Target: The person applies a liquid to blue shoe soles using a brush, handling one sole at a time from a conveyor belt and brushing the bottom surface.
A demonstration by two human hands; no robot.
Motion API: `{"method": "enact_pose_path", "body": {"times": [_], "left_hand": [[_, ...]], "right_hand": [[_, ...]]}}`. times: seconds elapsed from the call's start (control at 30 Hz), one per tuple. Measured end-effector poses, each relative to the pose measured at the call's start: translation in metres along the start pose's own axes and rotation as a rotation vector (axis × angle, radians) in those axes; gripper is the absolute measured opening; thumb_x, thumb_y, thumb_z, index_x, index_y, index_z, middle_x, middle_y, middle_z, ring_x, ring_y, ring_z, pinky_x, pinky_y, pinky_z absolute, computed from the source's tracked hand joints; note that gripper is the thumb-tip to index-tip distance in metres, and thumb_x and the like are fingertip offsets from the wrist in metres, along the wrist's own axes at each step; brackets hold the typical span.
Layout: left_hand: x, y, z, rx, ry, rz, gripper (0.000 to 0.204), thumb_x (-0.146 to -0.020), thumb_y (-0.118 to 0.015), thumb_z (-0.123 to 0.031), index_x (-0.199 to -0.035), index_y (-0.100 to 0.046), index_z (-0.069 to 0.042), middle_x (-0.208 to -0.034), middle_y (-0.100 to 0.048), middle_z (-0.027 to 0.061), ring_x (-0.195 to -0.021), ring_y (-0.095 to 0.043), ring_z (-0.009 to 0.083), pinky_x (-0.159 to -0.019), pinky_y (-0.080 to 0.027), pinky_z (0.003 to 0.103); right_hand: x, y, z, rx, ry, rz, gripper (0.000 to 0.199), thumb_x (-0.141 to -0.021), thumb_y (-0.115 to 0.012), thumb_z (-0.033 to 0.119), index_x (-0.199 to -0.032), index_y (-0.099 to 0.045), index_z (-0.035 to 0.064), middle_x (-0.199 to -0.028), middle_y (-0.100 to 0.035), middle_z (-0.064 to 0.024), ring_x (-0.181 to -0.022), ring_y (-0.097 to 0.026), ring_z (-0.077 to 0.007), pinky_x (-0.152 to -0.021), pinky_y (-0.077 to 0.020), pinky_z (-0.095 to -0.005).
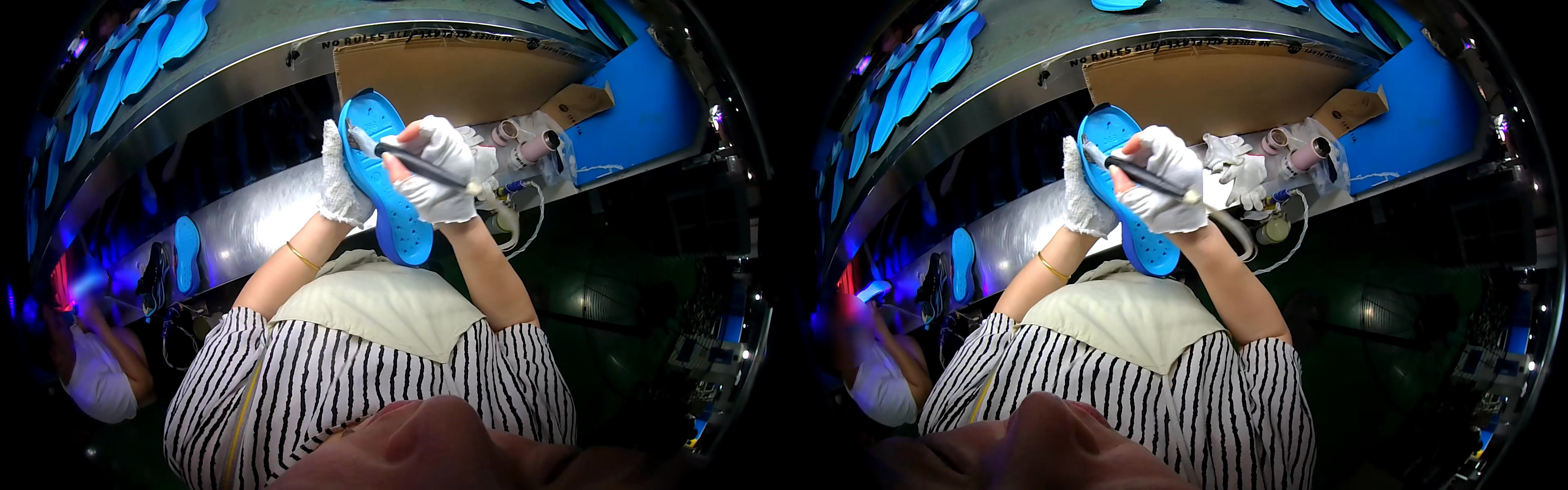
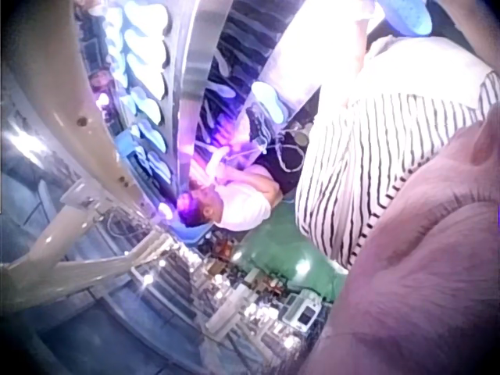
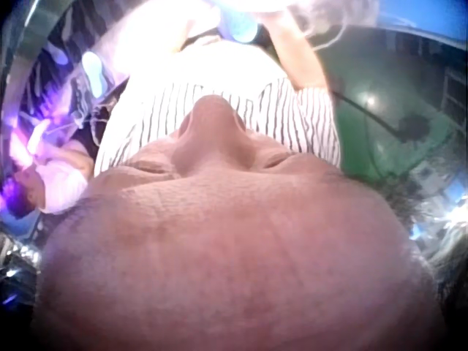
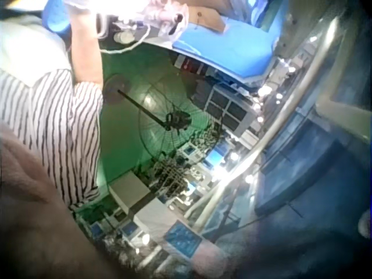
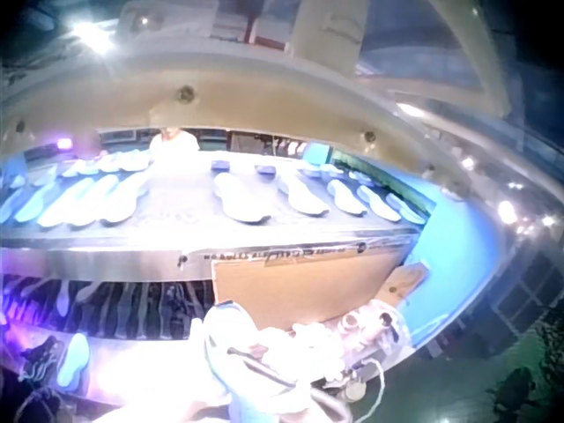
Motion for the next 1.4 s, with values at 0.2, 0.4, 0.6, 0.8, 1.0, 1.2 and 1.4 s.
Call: {"method": "enact_pose_path", "body": {"times": [0.2,0.4,0.6,0.8,1.0,1.2,1.4], "left_hand": [[-0.005,0.011,-0.009,-0.102,0.055,-0.05,0.083,-0.08,-0.039,-0.074,-0.13,-0.045,-0.009,-0.123,-0.055,0.0152,-0.11,-0.055,0.0305,-0.096,-0.045,0.043],[0.0,0.007,-0.016,-0.132,0.133,-0.028,0.082,-0.08,-0.043,-0.073,-0.128,-0.048,-0.007,-0.121,-0.056,0.0167,-0.104,-0.058,0.032,-0.09,-0.049,0.046],[0.016,0.0,-0.011,-0.133,0.233,0.097,0.084,-0.079,-0.04,-0.075,-0.128,-0.048,-0.007,-0.119,-0.057,0.0159,-0.104,-0.058,0.0305,-0.091,-0.048,0.044],[0.036,0.038,0.015,-0.421,0.151,-0.011,0.091,-0.077,-0.034,-0.077,-0.135,-0.037,-0.007,-0.128,-0.05,0.014,-0.111,-0.054,0.0267,-0.094,-0.046,0.043],[0.01,0.006,0.003,-0.068,0.106,0.188,0.106,-0.066,-0.032,-0.087,-0.134,-0.036,-0.006,-0.123,-0.053,0.0187,-0.106,-0.056,0.0337,-0.091,-0.048,0.049],[-0.008,-0.015,-0.021,0.219,-0.008,0.478,0.116,-0.055,-0.041,-0.091,-0.133,-0.036,-0.005,-0.121,-0.054,0.0182,-0.101,-0.059,0.0352,-0.094,-0.045,0.051],[-0.011,-0.04,-0.048,0.096,-0.194,0.538,0.116,-0.056,-0.054,-0.083,-0.135,-0.032,-0.001,-0.124,-0.052,0.0181,-0.106,-0.057,0.0323,-0.107,-0.033,0.049]], "right_hand": [[0.009,-0.003,0.011,0.141,0.233,0.115,0.024,-0.071,-0.069,-0.008,-0.091,-0.057,0.001,-0.083,-0.062,-0.0067,-0.074,-0.06,-0.0119,-0.066,-0.0494,-0.0244],[0.026,0.008,-0.008,0.019,0.107,0.101,0.02,-0.069,-0.072,-0.003,-0.082,-0.059,0.0044,-0.074,-0.061,-0.0056,-0.064,-0.061,-0.0135,-0.059,-0.0496,-0.0253],[0.044,0.008,-0.004,-0.075,-0.077,0.165,0.016,-0.069,-0.073,0.002,-0.077,-0.06,0.0059,-0.076,-0.065,-0.0078,-0.066,-0.062,-0.0163,-0.066,-0.0484,-0.0256],[0.07,0.014,-0.024,-0.173,-0.191,0.1,0.015,-0.076,-0.069,-0.003,-0.086,-0.058,0.0001,-0.077,-0.064,-0.0072,-0.068,-0.062,-0.0112,-0.067,-0.0512,-0.0237],[0.057,0.018,-0.035,-0.367,-0.372,0.073,0.013,-0.077,-0.069,-0.003,-0.087,-0.062,0.0014,-0.084,-0.066,-0.0102,-0.072,-0.063,-0.0127,-0.069,-0.051,-0.0245],[0.035,-0.003,0.013,-0.293,-0.013,0.314,0.015,-0.071,-0.072,-0.004,-0.082,-0.065,0.0047,-0.086,-0.068,-0.0106,-0.069,-0.064,-0.0136,-0.064,-0.0503,-0.0255],[0.039,0.01,-0.003,-0.323,-0.04,0.078,0.015,-0.074,-0.068,-0.008,-0.084,-0.063,0.0018,-0.083,-0.065,-0.0111,-0.069,-0.062,-0.0121,-0.063,-0.0491,-0.0228]]}}
Point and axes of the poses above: each hand's wrist, its own x-axis away from the middle knuckle, its own y-axis out of the back of the hand, z = x × y, the point moved 7 cm from there along -x, towards the middle knuckle
